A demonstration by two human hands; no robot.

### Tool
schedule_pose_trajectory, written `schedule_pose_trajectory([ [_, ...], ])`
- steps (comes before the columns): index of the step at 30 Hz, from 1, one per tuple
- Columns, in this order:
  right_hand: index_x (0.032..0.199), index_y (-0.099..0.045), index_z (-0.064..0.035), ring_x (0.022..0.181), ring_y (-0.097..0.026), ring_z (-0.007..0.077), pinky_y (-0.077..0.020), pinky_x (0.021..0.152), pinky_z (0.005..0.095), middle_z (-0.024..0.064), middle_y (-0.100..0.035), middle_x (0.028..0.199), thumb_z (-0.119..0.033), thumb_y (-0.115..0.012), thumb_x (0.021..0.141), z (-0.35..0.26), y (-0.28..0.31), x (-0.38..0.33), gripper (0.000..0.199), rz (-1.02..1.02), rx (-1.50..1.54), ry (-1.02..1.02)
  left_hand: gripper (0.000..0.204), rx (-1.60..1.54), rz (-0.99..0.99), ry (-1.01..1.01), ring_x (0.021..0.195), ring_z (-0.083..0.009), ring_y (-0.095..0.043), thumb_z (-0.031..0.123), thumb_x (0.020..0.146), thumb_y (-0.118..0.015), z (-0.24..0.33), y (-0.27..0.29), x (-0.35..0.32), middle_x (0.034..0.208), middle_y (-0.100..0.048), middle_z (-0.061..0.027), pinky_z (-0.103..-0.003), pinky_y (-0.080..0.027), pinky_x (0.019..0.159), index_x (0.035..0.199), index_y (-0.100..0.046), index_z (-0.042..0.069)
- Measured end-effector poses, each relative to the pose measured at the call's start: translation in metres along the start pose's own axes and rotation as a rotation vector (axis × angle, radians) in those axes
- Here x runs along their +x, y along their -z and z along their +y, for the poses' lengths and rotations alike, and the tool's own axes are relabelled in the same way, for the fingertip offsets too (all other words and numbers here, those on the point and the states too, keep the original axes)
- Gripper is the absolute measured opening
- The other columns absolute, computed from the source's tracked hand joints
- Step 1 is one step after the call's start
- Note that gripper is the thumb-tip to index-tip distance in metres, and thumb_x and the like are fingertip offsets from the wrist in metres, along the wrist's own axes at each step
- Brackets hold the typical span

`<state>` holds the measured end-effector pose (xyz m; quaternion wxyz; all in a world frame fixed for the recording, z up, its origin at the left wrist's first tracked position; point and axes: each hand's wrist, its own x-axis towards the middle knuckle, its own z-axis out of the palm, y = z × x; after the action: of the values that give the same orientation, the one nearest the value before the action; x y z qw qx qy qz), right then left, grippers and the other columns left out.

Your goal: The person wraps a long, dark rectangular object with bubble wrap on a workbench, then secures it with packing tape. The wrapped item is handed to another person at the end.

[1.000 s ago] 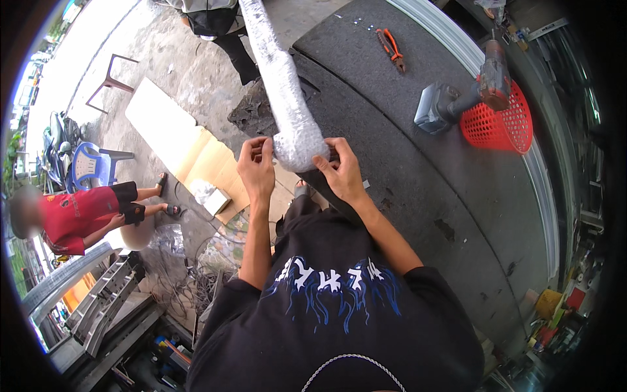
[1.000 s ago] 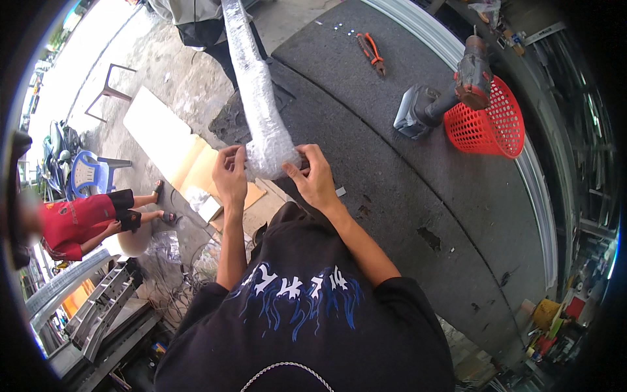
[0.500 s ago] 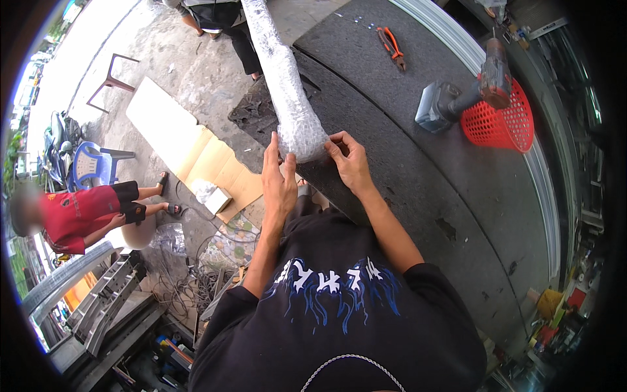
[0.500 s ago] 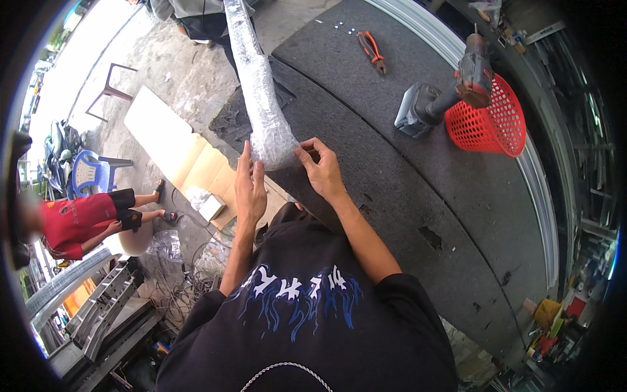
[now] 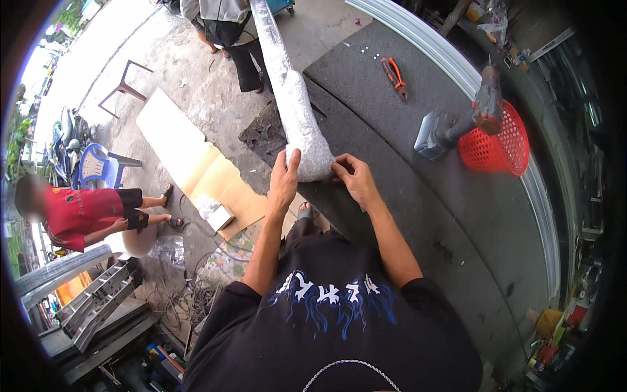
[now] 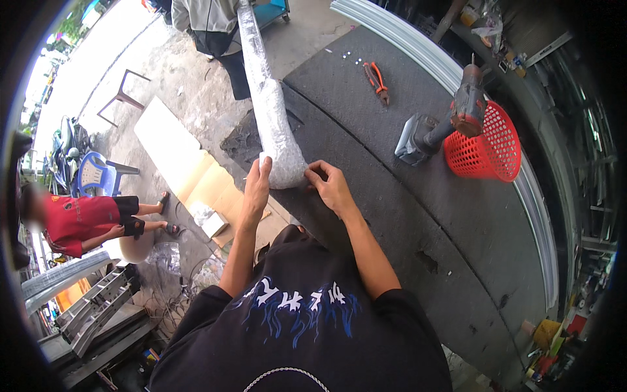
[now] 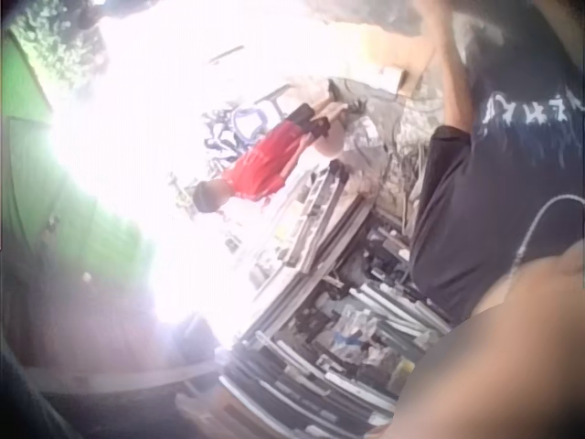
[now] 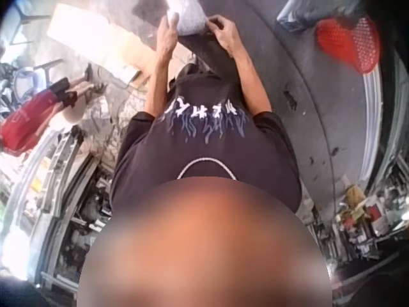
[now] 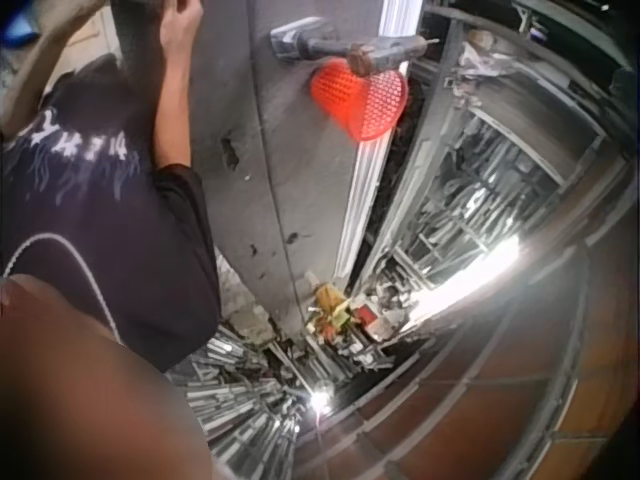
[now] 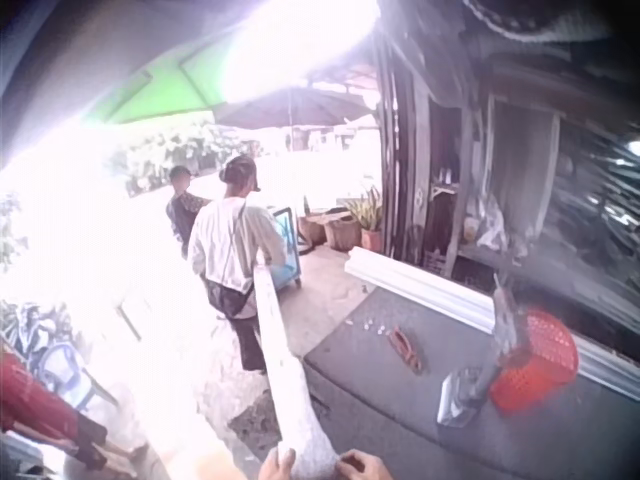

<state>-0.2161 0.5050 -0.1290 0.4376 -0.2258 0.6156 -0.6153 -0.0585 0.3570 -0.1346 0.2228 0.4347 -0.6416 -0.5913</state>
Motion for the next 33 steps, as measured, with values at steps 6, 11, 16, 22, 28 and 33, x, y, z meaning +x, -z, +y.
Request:
schedule_pose_trajectory([
  [6, 0.114, -0.072, 0.0008, 0.09, -0.066, 0.011, -0.0616, 0.08, 0.0287, 0.0034, -0.07, 0.099, -0.015, -0.072, 0.107, -0.003, 0.001, -0.001, 0.017, -0.029, -0.054, 0.036, 0.064, 0.018, 0.037, -0.042, 0.113, -0.032, -0.069, 0.056, 0.113, -0.051, -0.011, -0.003, 0.0, 0.12, -0.075, -0.0242, -0.045, -0.05, 0.102, 0.137, -0.063, -0.003],
  [11, 0.112, -0.071, 0.0009, 0.088, -0.065, 0.0105, -0.061, 0.076, 0.0279, 0.0025, -0.07, 0.097, -0.014, -0.072, 0.107, -0.001, -0.001, -0.001, 0.016, -0.048, -0.036, 0.057, 0.062, 0.019, 0.048, -0.059, 0.109, -0.035, -0.069, 0.055, 0.114, -0.047, -0.014, -0.002, -0.002, 0.116, -0.074, -0.0257, -0.046, -0.05, 0.099, 0.133, -0.063, -0.002],
  [16, 0.109, -0.07, 0.0009, 0.087, -0.064, 0.0098, -0.0588, 0.072, 0.0283, 0.0022, -0.068, 0.095, -0.015, -0.071, 0.107, 0.006, -0.001, 0.002, 0.016, -0.033, -0.175, 0.125, 0.062, 0.051, 0.076, -0.076, 0.104, -0.0365, -0.068, 0.055, 0.115, -0.045, -0.007, -0.005, -0.005, 0.111, -0.073, -0.0259, -0.047, -0.05, 0.095, 0.129, -0.063, -0.002],
  [22, 0.108, -0.071, 0.0019, 0.089, -0.07, 0.0172, -0.0599, 0.075, 0.0322, 0.0087, -0.074, 0.099, -0.018, -0.07, 0.106, 0.012, -0.006, 0.005, 0.02, 0.062, -0.323, 0.23, 0.063, 0.084, 0.069, -0.022, 0.107, -0.0391, -0.07, 0.055, 0.115, -0.044, -0.007, -0.003, -0.005, 0.114, -0.074, -0.0271, -0.048, -0.05, 0.097, 0.132, -0.063, -0.002],
  [28, 0.106, -0.069, 0.0003, 0.085, -0.064, 0.0116, -0.0589, 0.072, 0.0296, 0.0044, -0.068, 0.094, -0.019, -0.07, 0.108, 0.004, -0.005, 0.005, 0.02, -0.01, -0.18, 0.137, 0.069, 0.097, 0.076, -0.034, 0.119, -0.0419, -0.069, 0.061, 0.114, -0.041, -0.012, -0.003, 0.0, 0.122, -0.074, -0.0288, -0.049, -0.048, 0.104, 0.137, -0.063, -0.001],
  [33, 0.104, -0.069, 0.0019, 0.085, -0.07, 0.0201, -0.0566, 0.075, 0.0361, 0.0113, -0.072, 0.093, -0.016, -0.071, 0.105, 0.004, -0.007, 0.005, 0.018, 0.067, -0.366, 0.193, 0.071, 0.086, 0.067, -0.016, 0.12, -0.0429, -0.069, 0.062, 0.114, -0.041, -0.01, -0.003, -0.002, 0.123, -0.073, -0.0294, -0.049, -0.048, 0.105, 0.138, -0.062, -0.002],
])
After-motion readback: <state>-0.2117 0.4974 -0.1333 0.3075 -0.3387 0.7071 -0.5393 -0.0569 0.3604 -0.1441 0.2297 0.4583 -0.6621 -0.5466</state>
